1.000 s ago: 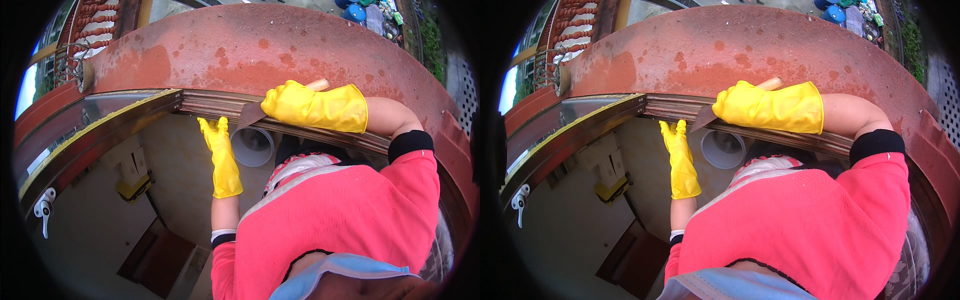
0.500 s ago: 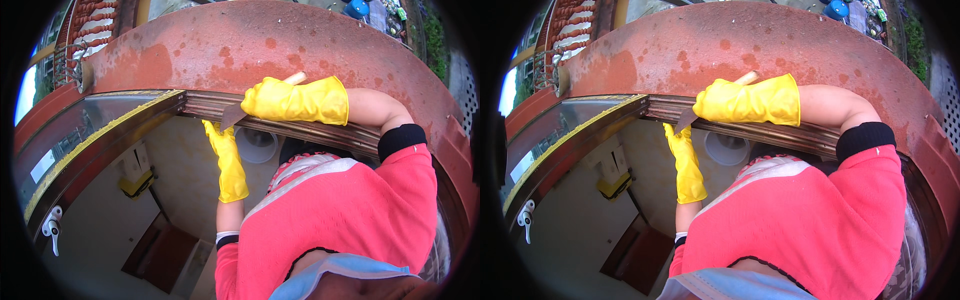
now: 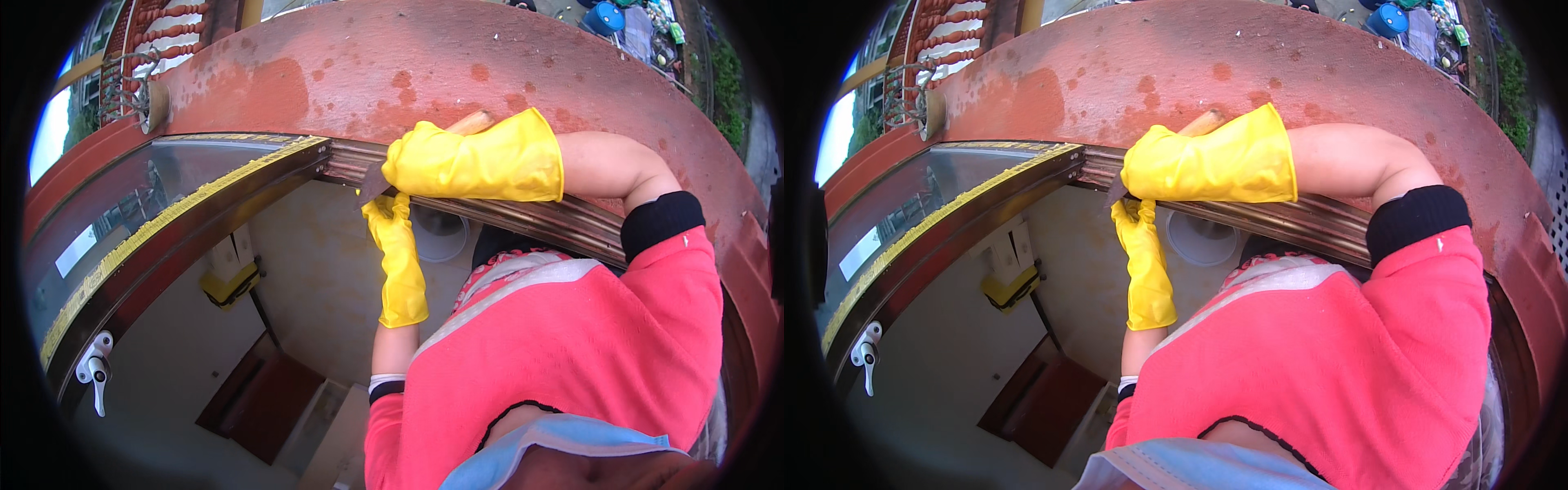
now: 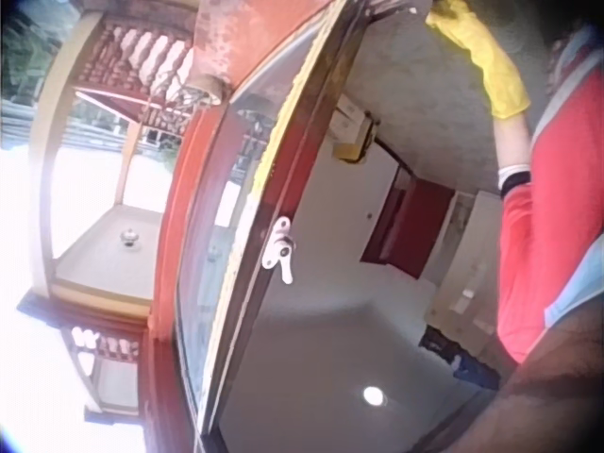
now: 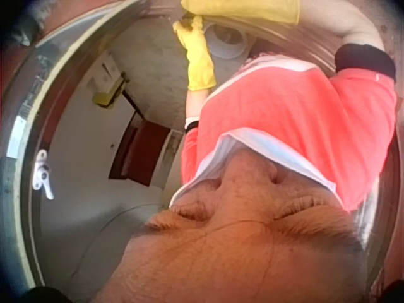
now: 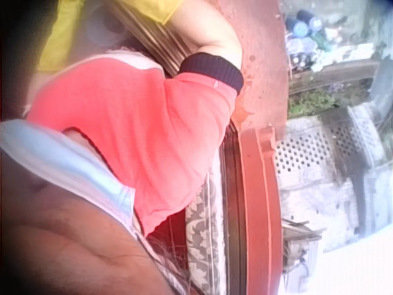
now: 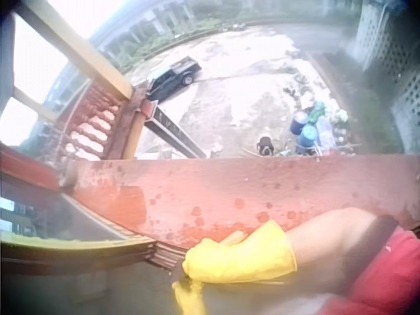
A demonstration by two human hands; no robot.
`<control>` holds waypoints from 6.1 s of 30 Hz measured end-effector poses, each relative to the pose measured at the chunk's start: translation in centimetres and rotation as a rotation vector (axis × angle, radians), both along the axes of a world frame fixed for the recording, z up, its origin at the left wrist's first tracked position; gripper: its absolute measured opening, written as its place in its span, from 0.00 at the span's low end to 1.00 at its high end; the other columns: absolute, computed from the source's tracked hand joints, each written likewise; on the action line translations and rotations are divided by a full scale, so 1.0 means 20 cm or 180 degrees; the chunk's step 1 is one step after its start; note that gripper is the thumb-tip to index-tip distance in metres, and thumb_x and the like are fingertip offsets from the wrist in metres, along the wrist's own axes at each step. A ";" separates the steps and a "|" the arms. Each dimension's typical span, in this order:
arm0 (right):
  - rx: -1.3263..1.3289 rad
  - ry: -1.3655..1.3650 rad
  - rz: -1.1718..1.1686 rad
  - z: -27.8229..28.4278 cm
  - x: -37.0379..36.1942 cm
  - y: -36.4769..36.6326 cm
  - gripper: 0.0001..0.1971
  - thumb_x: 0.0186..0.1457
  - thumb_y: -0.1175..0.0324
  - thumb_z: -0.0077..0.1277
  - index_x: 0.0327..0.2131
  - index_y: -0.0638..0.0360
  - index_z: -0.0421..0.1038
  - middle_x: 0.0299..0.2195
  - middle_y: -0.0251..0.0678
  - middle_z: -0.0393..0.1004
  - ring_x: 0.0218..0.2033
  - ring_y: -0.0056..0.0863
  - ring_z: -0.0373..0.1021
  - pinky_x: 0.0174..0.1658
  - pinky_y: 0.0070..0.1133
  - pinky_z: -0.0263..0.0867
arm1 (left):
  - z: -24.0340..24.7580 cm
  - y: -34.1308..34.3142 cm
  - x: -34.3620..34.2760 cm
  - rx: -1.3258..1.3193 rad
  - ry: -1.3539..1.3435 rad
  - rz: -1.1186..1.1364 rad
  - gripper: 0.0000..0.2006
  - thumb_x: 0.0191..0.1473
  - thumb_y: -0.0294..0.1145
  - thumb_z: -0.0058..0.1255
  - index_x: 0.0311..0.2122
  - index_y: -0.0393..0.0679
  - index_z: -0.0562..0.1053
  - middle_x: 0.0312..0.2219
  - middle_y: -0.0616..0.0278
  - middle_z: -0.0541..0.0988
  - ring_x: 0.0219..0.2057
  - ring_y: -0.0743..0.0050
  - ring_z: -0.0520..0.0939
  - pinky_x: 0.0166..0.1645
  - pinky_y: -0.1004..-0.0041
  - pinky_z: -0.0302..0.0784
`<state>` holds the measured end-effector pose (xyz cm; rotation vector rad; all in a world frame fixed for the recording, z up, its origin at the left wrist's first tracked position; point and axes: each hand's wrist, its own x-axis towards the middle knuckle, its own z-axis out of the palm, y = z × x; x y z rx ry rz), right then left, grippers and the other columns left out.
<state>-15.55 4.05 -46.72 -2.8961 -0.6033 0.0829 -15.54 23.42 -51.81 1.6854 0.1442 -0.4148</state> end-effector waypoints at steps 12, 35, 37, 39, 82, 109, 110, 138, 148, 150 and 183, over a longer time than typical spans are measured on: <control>0.0710 0.2260 -0.1384 0.12 0.22 0.07 0.16 0.55 0.64 0.51 0.47 0.49 0.78 0.43 0.39 0.79 0.45 0.55 0.74 0.43 0.78 0.45 | 0.04 0.03 0.00 0.0656 0.0244 -0.0132 0.40 0.57 0.17 0.52 0.70 0.43 0.46 0.62 0.54 0.63 0.61 0.66 0.66 0.64 0.71 0.59; 0.0776 0.2239 -0.1014 0.21 0.11 -0.01 0.15 0.56 0.63 0.49 0.45 0.50 0.79 0.42 0.35 0.78 0.47 0.48 0.73 0.28 0.78 0.53 | 0.02 0.05 0.00 0.0413 0.0267 -0.0031 0.40 0.57 0.18 0.53 0.70 0.45 0.46 0.61 0.52 0.63 0.61 0.64 0.66 0.63 0.68 0.63; 0.0423 0.1761 -0.1150 0.21 -0.03 -0.03 0.14 0.56 0.63 0.49 0.44 0.50 0.79 0.41 0.37 0.79 0.45 0.48 0.75 0.35 0.75 0.58 | 0.04 0.04 0.00 0.0015 0.0289 0.0043 0.39 0.58 0.17 0.52 0.70 0.44 0.47 0.61 0.53 0.64 0.60 0.65 0.67 0.62 0.68 0.65; 0.0510 0.1995 -0.0847 0.19 -0.03 -0.05 0.14 0.56 0.64 0.49 0.44 0.52 0.79 0.42 0.40 0.78 0.43 0.48 0.76 0.39 0.68 0.64 | 0.04 0.04 0.02 -0.0502 0.0547 0.0363 0.37 0.58 0.16 0.50 0.69 0.44 0.49 0.61 0.54 0.62 0.60 0.63 0.68 0.62 0.68 0.67; 0.1636 0.1742 -0.0623 0.04 0.27 0.19 0.13 0.54 0.67 0.52 0.42 0.55 0.79 0.39 0.44 0.79 0.41 0.46 0.77 0.38 0.47 0.73 | 0.11 -0.03 0.00 0.0969 0.0159 -0.0438 0.33 0.67 0.32 0.43 0.71 0.45 0.44 0.64 0.56 0.58 0.62 0.66 0.66 0.65 0.69 0.62; -0.0148 0.0409 0.0016 0.11 -0.75 -0.31 0.07 0.42 0.65 0.52 0.23 0.58 0.75 0.20 0.39 0.74 0.21 0.34 0.74 0.22 0.31 0.68 | 0.07 0.00 -0.02 0.0289 0.0155 -0.0104 0.37 0.60 0.18 0.49 0.70 0.46 0.47 0.63 0.58 0.61 0.60 0.67 0.64 0.66 0.68 0.54; -0.0168 0.0376 0.0007 0.13 -0.74 -0.31 0.07 0.43 0.65 0.52 0.24 0.58 0.75 0.21 0.39 0.75 0.22 0.34 0.75 0.23 0.31 0.69 | 0.07 0.00 -0.02 0.0293 0.0137 -0.0126 0.37 0.60 0.18 0.49 0.70 0.46 0.47 0.63 0.58 0.62 0.60 0.67 0.64 0.66 0.68 0.54; 0.0952 0.1286 -0.0085 0.01 -0.45 -0.24 0.13 0.50 0.69 0.53 0.39 0.58 0.78 0.34 0.44 0.80 0.34 0.45 0.79 0.36 0.35 0.75 | 0.06 0.06 0.00 0.0804 0.0306 -0.0252 0.37 0.62 0.25 0.50 0.71 0.53 0.47 0.64 0.60 0.61 0.62 0.67 0.62 0.67 0.63 0.50; 0.1740 0.1584 -0.0261 -0.02 -0.35 -0.17 0.13 0.52 0.67 0.49 0.40 0.58 0.75 0.32 0.46 0.78 0.33 0.44 0.78 0.35 0.38 0.74 | 0.07 0.08 0.07 -0.0445 0.1012 0.0176 0.34 0.63 0.24 0.48 0.70 0.46 0.49 0.64 0.59 0.59 0.61 0.68 0.63 0.66 0.68 0.55; 0.1432 0.1330 -0.0098 0.02 -0.39 -0.22 0.10 0.49 0.68 0.51 0.36 0.59 0.74 0.28 0.44 0.77 0.29 0.44 0.78 0.30 0.37 0.74 | 0.08 0.03 0.02 0.0210 0.0599 0.0007 0.33 0.63 0.26 0.49 0.69 0.45 0.50 0.63 0.59 0.61 0.59 0.68 0.64 0.66 0.68 0.55; 0.2967 0.3218 -0.2076 0.40 0.16 0.03 0.13 0.54 0.64 0.48 0.41 0.52 0.77 0.39 0.43 0.79 0.44 0.42 0.76 0.46 0.34 0.73 | 0.06 0.06 0.02 0.0380 0.0199 -0.0332 0.37 0.62 0.22 0.50 0.70 0.42 0.45 0.61 0.55 0.62 0.61 0.67 0.66 0.63 0.72 0.62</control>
